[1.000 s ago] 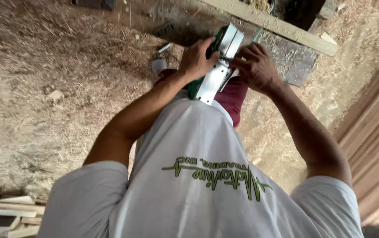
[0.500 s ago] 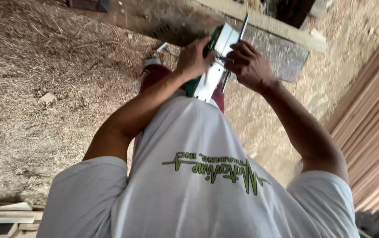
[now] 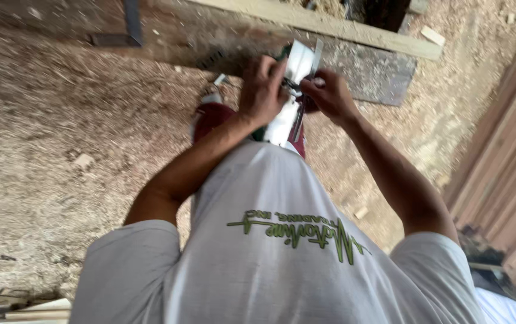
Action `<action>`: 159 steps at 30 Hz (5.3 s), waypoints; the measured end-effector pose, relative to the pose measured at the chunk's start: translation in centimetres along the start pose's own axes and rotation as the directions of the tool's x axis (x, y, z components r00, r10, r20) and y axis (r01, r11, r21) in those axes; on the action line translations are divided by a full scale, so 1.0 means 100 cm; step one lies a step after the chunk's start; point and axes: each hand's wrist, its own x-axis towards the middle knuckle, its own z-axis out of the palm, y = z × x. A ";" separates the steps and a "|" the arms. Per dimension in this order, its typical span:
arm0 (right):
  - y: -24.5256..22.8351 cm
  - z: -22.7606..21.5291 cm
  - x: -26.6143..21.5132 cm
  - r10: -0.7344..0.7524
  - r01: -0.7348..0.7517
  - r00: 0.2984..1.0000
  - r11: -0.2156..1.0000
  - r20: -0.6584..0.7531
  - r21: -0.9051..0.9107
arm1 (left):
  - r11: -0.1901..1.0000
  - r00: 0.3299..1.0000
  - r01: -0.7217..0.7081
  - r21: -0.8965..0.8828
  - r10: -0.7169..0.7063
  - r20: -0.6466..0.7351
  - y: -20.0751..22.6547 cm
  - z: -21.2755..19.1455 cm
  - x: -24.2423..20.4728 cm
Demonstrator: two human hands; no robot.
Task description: The person repeatedly adjusts a green and silver handheld tool using a T-handle wrench and a small metal block. They tighten and loosen screws on the tool while it rests on a wooden workbench, then set the tool down and walk away.
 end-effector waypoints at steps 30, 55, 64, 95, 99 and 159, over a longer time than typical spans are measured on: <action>0.022 0.009 0.013 0.211 -0.213 0.975 0.977 -0.065 -0.019 | 0.969 0.905 -0.221 -0.108 0.245 0.349 -0.040 0.024 0.026; 0.014 0.023 0.002 -0.422 0.162 0.906 0.296 0.023 -0.941 | 0.947 0.881 -0.300 -0.118 0.323 0.345 -0.043 -0.001 0.032; -0.010 0.045 -0.009 -0.407 0.319 0.912 0.777 -0.046 -0.542 | 0.957 0.895 -0.246 -0.156 0.286 0.342 -0.043 -0.004 0.032; 0.017 0.056 -0.012 0.043 0.021 0.990 0.903 -0.138 0.430 | 0.951 0.912 -0.247 -0.186 0.293 0.287 -0.037 -0.009 0.029; 0.000 0.058 -0.036 -0.010 0.080 0.990 0.858 -0.140 0.507 | 0.965 0.914 -0.112 -0.239 0.194 0.356 -0.034 -0.020 0.029; 0.069 0.042 -0.036 0.250 0.239 0.847 0.608 -0.469 0.757 | 0.748 0.552 -0.650 0.135 0.343 0.760 0.015 -0.019 0.069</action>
